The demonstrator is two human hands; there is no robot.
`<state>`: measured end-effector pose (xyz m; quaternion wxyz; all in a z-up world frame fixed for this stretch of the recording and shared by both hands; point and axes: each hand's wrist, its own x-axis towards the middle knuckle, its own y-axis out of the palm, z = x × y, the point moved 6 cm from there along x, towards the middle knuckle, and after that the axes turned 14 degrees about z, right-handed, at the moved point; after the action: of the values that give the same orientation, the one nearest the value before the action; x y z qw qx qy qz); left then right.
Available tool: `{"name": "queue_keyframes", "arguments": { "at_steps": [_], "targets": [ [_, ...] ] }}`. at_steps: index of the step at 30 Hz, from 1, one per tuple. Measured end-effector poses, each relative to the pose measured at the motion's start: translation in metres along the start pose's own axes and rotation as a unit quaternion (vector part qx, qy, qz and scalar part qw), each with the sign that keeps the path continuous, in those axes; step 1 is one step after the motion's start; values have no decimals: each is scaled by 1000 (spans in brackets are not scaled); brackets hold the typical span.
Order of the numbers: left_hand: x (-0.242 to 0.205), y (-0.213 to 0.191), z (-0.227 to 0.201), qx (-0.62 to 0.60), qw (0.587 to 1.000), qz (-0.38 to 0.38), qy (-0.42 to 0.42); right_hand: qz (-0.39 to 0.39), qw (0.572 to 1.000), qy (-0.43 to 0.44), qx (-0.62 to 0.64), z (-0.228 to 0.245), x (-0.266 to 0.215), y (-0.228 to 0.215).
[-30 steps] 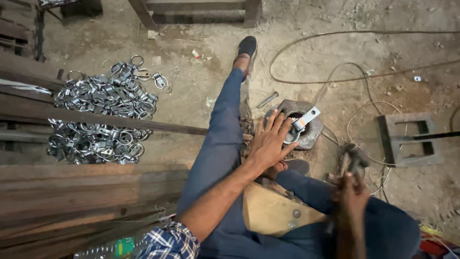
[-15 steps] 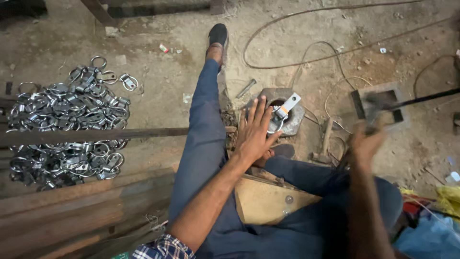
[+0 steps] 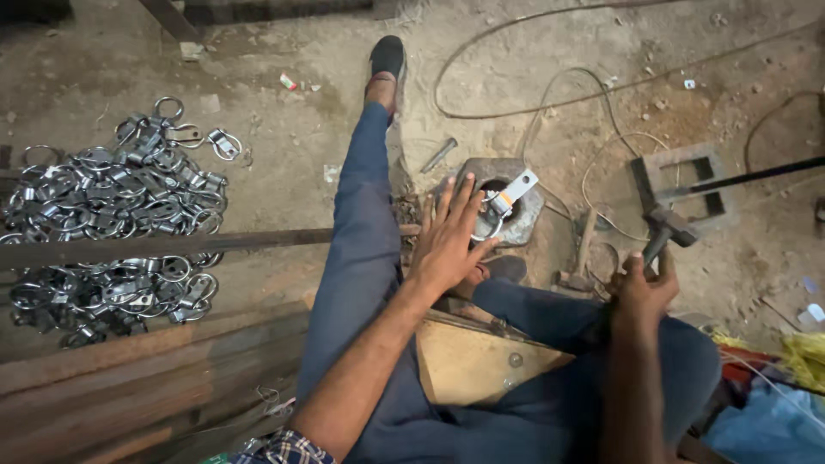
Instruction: The person sits on the floor and repeatedly hammers a metal piece placed on an anvil. The person holds the metal piece with the left hand and strikes it with a hammer in the right hand.
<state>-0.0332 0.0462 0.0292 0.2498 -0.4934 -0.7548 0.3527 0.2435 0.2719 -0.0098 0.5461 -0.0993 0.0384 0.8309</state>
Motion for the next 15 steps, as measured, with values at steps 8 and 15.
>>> {"name": "queue_keyframes", "arguments": {
  "at_steps": [8,15],
  "targets": [
    [-2,2,5,-18,1000,5,-20,142,981,93,-99,-61,-75,75],
    [-2,1,8,-6,999,24,-21,3,999,33,-2,-79,-78,26]
  ]
}}
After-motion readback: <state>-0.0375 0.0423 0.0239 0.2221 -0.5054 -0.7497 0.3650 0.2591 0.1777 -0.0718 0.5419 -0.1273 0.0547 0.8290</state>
